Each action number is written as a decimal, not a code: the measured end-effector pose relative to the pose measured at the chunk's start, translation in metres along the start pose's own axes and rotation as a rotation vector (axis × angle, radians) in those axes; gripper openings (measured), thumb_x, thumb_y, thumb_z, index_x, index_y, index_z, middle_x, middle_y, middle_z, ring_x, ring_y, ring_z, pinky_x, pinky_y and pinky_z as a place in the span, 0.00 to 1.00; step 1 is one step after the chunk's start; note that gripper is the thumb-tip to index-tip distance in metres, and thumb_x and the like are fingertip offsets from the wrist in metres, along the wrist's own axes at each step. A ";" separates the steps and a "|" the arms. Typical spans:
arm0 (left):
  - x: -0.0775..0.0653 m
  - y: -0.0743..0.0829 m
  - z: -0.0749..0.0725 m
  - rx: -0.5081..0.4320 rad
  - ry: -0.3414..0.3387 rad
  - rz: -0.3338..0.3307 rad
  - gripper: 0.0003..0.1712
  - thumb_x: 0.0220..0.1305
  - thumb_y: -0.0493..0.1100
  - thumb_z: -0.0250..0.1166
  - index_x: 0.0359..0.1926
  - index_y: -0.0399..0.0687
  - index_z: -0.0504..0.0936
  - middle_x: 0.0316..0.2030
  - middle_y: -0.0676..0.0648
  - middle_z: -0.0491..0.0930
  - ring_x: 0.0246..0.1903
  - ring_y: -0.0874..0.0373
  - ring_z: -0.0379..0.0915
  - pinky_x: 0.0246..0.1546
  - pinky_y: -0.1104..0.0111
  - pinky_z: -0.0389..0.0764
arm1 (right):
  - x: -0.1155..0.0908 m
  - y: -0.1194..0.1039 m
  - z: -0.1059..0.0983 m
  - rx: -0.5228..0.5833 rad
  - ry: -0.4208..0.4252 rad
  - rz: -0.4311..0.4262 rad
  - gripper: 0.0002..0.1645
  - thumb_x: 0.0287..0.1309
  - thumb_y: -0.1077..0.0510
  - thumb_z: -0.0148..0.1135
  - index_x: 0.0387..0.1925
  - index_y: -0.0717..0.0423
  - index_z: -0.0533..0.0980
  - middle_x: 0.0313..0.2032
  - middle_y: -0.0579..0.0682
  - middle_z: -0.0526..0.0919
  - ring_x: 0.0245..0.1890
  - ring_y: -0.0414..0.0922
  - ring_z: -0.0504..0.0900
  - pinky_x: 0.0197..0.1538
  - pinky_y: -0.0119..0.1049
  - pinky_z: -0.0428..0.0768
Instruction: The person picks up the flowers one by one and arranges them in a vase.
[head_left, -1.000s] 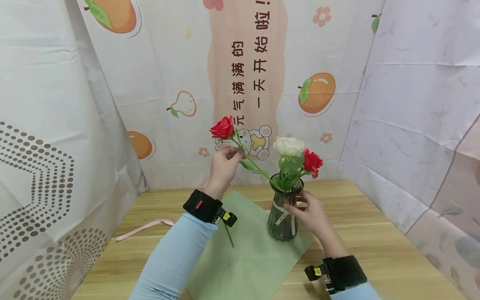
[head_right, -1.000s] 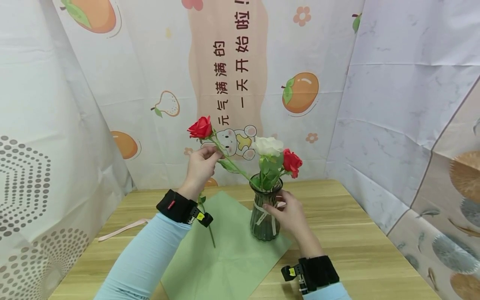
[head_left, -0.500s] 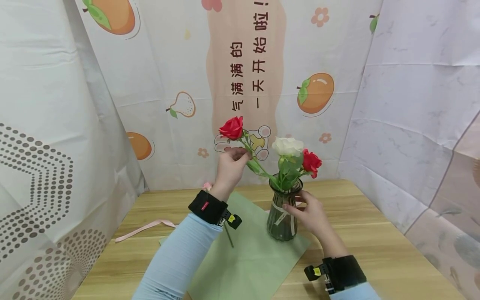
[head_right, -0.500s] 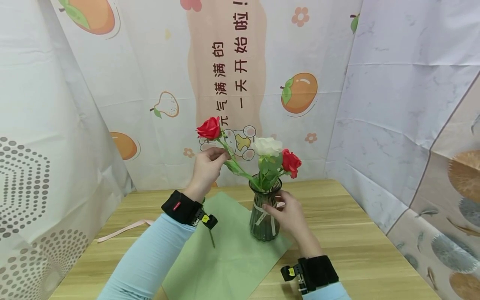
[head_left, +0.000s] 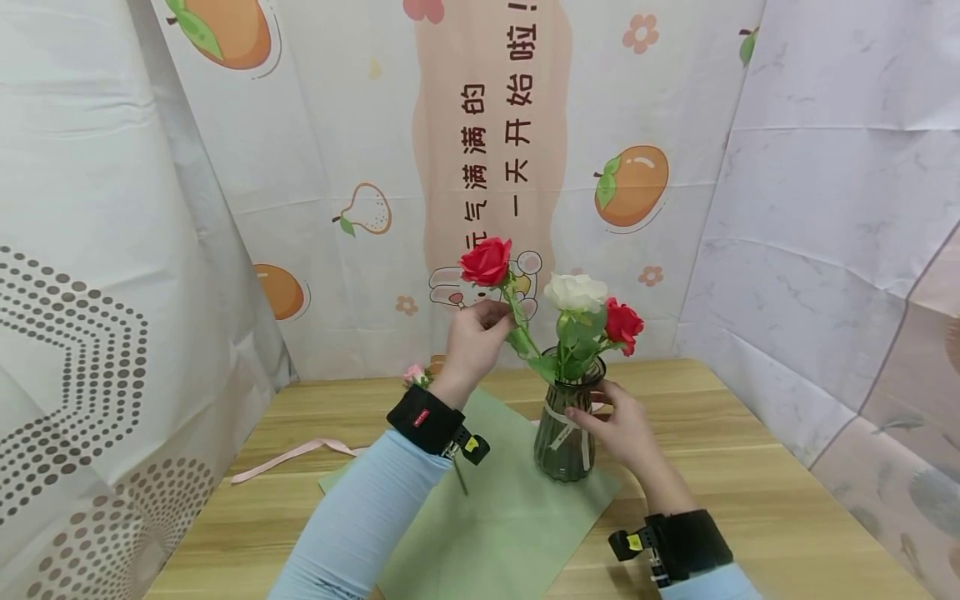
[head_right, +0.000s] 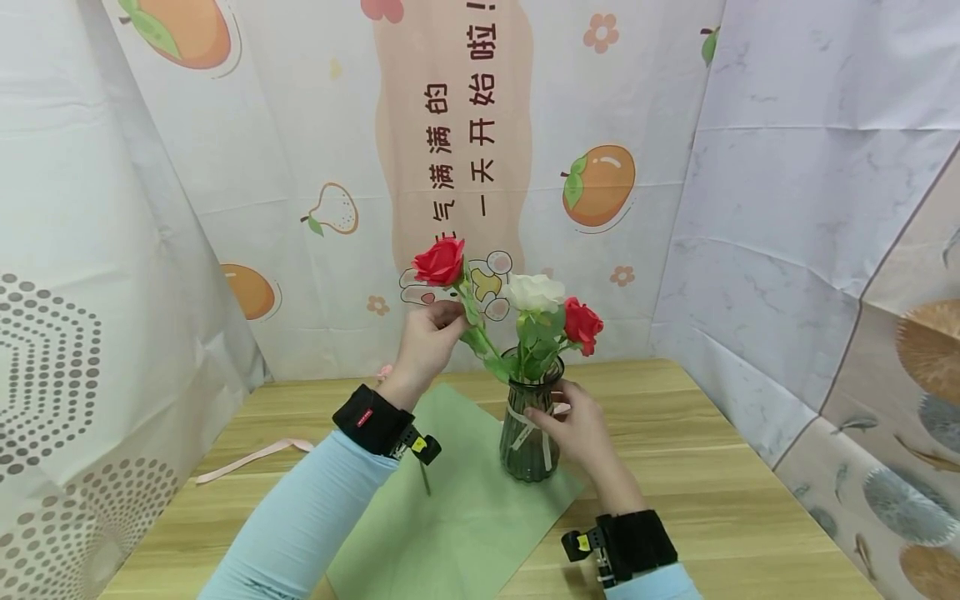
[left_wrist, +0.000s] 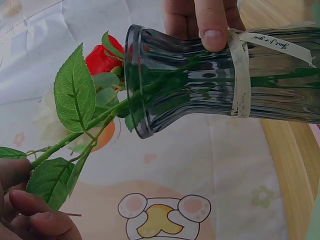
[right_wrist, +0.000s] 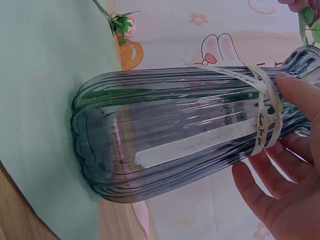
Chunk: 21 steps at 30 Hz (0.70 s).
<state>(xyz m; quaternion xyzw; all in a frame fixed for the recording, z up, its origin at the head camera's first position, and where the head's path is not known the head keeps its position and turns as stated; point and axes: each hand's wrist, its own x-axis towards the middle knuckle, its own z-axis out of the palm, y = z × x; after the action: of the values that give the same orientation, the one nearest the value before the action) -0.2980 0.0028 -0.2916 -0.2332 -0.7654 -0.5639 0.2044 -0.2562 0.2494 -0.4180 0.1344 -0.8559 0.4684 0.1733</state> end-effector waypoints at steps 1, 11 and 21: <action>0.000 0.000 0.001 0.005 -0.006 0.000 0.09 0.68 0.37 0.64 0.43 0.36 0.87 0.33 0.45 0.86 0.32 0.60 0.78 0.32 0.70 0.75 | 0.000 0.000 0.000 -0.001 0.000 0.000 0.38 0.60 0.50 0.75 0.65 0.64 0.71 0.58 0.65 0.78 0.54 0.63 0.80 0.45 0.48 0.85; -0.005 -0.002 0.009 0.073 -0.044 0.044 0.09 0.68 0.37 0.63 0.42 0.38 0.88 0.31 0.46 0.85 0.29 0.60 0.76 0.28 0.71 0.71 | 0.000 0.000 -0.001 -0.005 -0.007 0.014 0.38 0.59 0.48 0.75 0.64 0.63 0.72 0.58 0.65 0.78 0.52 0.62 0.82 0.42 0.46 0.86; -0.007 0.001 0.016 0.055 -0.138 0.066 0.07 0.69 0.35 0.63 0.43 0.38 0.87 0.34 0.45 0.86 0.29 0.59 0.75 0.32 0.70 0.72 | 0.000 0.000 -0.001 0.001 -0.001 -0.003 0.38 0.60 0.48 0.75 0.64 0.63 0.72 0.58 0.64 0.78 0.54 0.63 0.81 0.44 0.47 0.85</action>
<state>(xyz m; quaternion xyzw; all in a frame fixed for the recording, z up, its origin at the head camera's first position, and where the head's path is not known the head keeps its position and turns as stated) -0.2927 0.0177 -0.2994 -0.2909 -0.7848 -0.5182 0.1762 -0.2564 0.2505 -0.4174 0.1359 -0.8554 0.4686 0.1737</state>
